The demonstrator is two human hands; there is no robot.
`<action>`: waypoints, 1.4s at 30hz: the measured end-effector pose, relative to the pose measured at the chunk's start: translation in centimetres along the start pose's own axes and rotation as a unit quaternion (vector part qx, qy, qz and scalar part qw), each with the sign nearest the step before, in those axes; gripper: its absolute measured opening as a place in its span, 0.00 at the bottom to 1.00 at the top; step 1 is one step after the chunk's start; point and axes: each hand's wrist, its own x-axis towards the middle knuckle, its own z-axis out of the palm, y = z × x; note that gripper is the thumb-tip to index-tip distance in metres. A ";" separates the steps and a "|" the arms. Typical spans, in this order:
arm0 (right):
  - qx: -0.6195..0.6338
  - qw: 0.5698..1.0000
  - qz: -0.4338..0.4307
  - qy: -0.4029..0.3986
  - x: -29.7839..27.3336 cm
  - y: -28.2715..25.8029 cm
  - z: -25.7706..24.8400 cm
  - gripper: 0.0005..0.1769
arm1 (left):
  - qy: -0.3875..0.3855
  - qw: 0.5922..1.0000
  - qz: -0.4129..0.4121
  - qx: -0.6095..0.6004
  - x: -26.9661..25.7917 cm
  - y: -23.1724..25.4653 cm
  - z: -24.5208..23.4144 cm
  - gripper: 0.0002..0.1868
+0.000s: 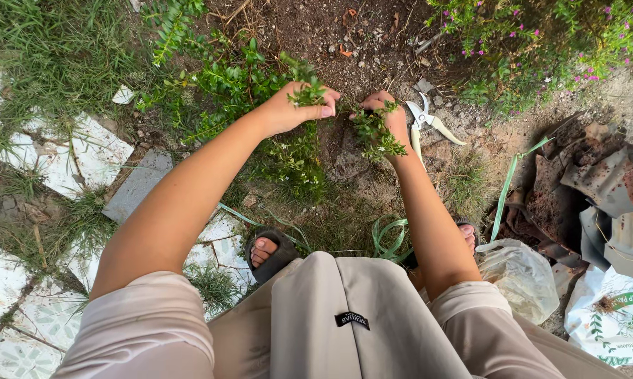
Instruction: The person weeds a garden by pulling up plants and roots by hand and cutting stems using shears.
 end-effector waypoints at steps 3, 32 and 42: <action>0.011 0.999 -0.034 0.009 0.2 -0.3 -0.2 0.16 | -0.023 0.998 0.054 -0.029 0.3 -0.5 -0.2 0.08; -0.057 0.998 0.005 -0.018 -0.7 -2.9 -1.3 0.21 | -0.051 0.961 0.148 0.230 0.4 -1.9 0.6 0.08; 0.127 0.963 0.234 0.044 -0.9 -6.7 -2.8 0.09 | -0.242 0.953 -0.111 0.146 -0.2 4.9 -0.7 0.40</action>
